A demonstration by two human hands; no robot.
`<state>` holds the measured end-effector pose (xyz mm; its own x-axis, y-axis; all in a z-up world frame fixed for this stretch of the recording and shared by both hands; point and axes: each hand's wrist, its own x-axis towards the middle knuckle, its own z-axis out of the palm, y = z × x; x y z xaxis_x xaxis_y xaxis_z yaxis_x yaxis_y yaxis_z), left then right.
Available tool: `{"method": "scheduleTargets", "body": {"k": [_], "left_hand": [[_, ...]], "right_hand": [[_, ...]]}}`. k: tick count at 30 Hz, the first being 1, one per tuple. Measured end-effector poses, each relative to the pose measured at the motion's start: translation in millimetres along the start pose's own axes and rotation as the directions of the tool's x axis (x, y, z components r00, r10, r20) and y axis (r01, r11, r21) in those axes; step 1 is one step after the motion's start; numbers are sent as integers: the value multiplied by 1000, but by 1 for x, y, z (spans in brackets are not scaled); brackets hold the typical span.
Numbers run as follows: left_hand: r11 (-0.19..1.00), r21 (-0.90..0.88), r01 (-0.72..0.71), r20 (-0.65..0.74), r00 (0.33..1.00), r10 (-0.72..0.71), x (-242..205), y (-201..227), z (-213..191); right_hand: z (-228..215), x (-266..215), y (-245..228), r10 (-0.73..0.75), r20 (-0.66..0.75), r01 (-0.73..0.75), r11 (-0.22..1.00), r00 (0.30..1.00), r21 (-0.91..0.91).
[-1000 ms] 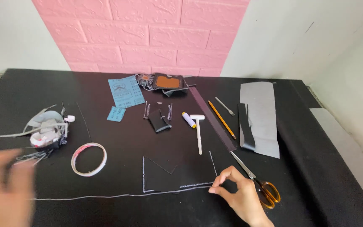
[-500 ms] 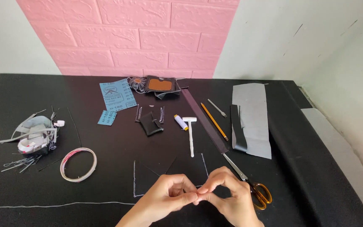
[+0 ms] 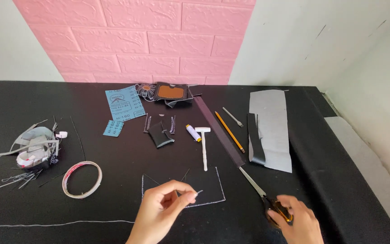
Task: The person is preparing for leather hand-stitching by threading a needle and cutting leather pieces to size.
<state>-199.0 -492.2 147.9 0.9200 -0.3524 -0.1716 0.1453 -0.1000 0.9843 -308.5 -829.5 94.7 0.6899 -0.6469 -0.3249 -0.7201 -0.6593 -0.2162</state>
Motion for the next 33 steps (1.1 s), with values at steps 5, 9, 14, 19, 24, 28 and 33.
{"method": "scheduleTargets", "body": {"k": [5,9,14,19,24,28,33], "left_hand": [[1000,24,-16,-51,999,17,0,4,-20],[975,-182,125,-148,977,-153,2,18,-34],[942,-298,156,-181,959,-216,4,23,-52],[937,-312,154,-222,947,-230,6,23,-74],[942,-323,87,-289,939,-186,10,16,-99],[943,-317,101,-312,928,-204,10,20,-118],[961,-273,55,-333,931,-148,13,12,-133]], "right_hand": [[56,29,52,-103,-213,97,995,972,-36],[65,38,53,-37,-235,-7,983,971,-186],[52,12,31,-91,-382,171,969,920,181],[75,-34,-55,-320,-456,552,369,831,748],[112,-49,-156,-467,589,-462,366,659,808],[78,-112,-226,-759,249,184,435,602,881],[85,-129,-259,-778,80,200,257,623,945]]}}
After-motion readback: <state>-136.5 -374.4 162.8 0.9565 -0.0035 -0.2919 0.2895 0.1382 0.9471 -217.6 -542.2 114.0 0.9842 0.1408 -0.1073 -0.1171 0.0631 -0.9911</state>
